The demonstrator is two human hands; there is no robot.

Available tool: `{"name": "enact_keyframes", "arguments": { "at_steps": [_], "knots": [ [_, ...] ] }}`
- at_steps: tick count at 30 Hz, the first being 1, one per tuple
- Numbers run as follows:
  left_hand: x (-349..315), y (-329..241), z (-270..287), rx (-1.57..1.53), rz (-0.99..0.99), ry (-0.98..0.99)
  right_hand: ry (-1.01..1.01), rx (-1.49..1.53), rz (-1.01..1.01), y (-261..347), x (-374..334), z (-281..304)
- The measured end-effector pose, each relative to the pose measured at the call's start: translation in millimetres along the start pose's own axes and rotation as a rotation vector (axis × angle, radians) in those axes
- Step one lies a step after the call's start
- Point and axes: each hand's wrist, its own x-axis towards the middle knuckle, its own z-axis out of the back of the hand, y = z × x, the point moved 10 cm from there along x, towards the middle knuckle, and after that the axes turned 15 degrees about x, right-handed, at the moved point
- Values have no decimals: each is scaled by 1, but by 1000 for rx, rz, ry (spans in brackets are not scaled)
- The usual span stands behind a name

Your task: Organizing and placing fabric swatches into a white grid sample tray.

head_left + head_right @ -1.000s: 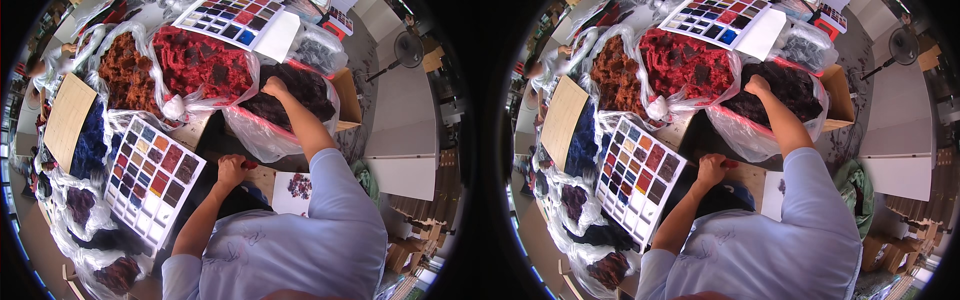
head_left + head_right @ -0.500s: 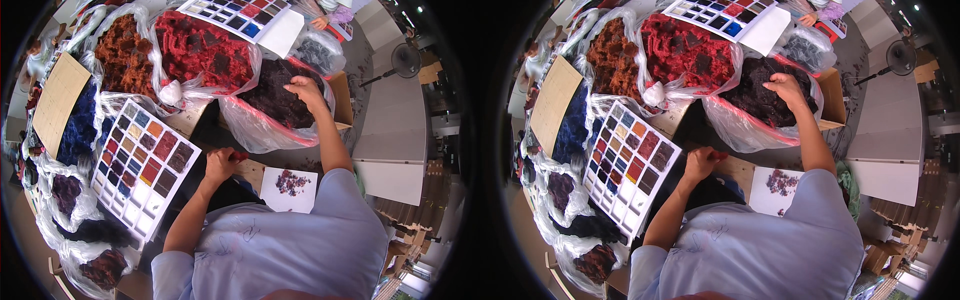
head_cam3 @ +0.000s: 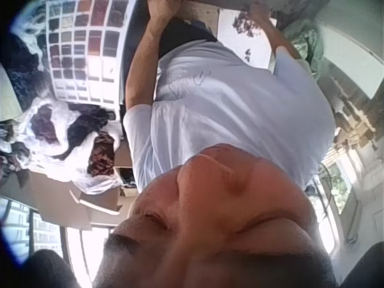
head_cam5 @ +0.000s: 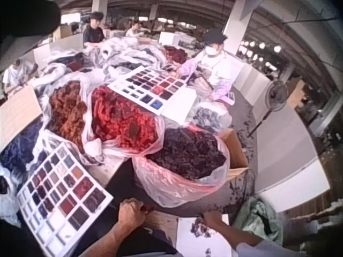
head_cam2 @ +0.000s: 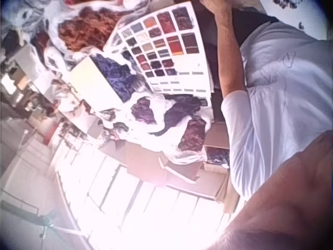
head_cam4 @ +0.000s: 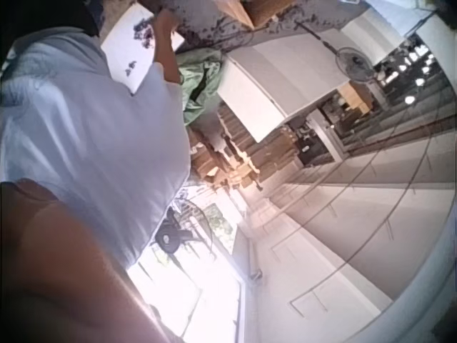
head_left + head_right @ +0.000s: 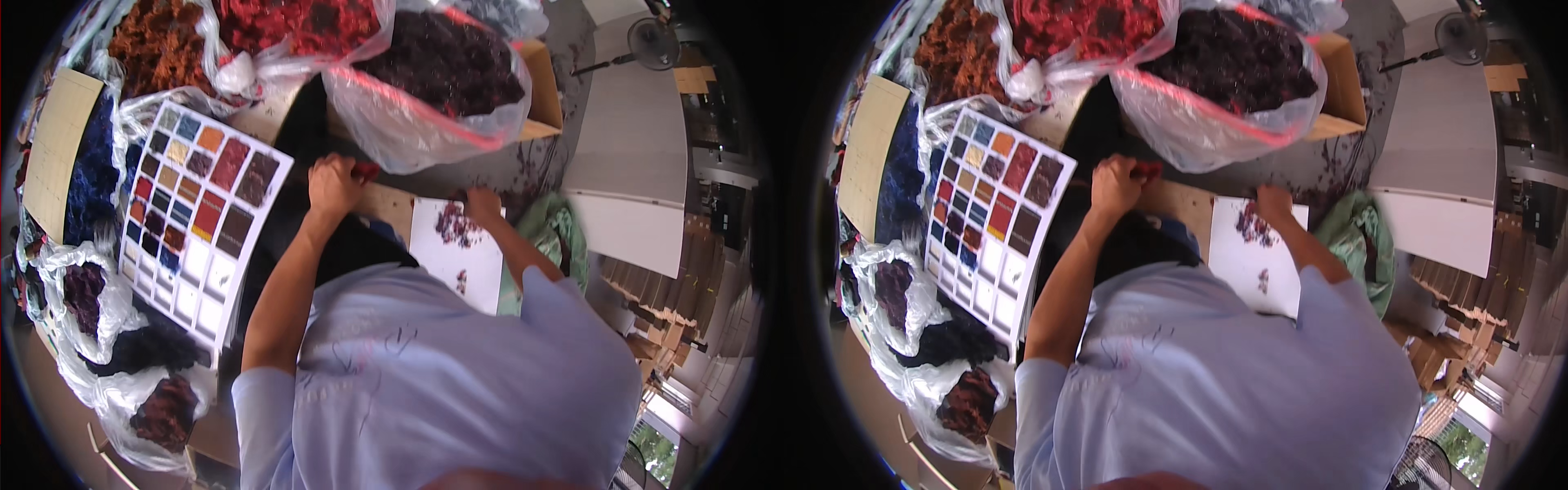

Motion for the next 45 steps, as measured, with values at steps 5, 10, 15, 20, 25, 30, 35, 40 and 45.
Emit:
{"name": "enact_keyframes", "arguments": {
  "at_steps": [5, 10, 15, 20, 25, 30, 35, 40, 45],
  "knots": [
    [-19, 28, 46, -241, 170, -27, 171, -112, 83, -5, 8, -16],
    [-77, 61, 88, -754, 366, -24, 188, 91, 330, 97, -3, 46],
    [-156, 131, 116, -1019, 632, -304, 128, 523, 649, 262, -52, 160],
    [-246, 212, 141, -854, 960, -481, 20, 653, 1299, 398, -91, 173],
    [-293, 243, 120, -1006, 1146, -670, -54, 357, 1698, 487, -150, 116],
    [-281, 237, 84, -1124, 1223, -607, 10, 92, 1834, 508, -193, 52],
    [-273, 227, 76, -1014, 1300, -539, 51, 11, 1850, 507, -204, 17],
    [-251, 223, 115, -287, 1142, -183, 209, 54, 1851, 508, -192, 13],
    [-244, 220, 135, -86, 1010, -163, 218, 364, 1643, 497, -164, 51]
  ]
}}
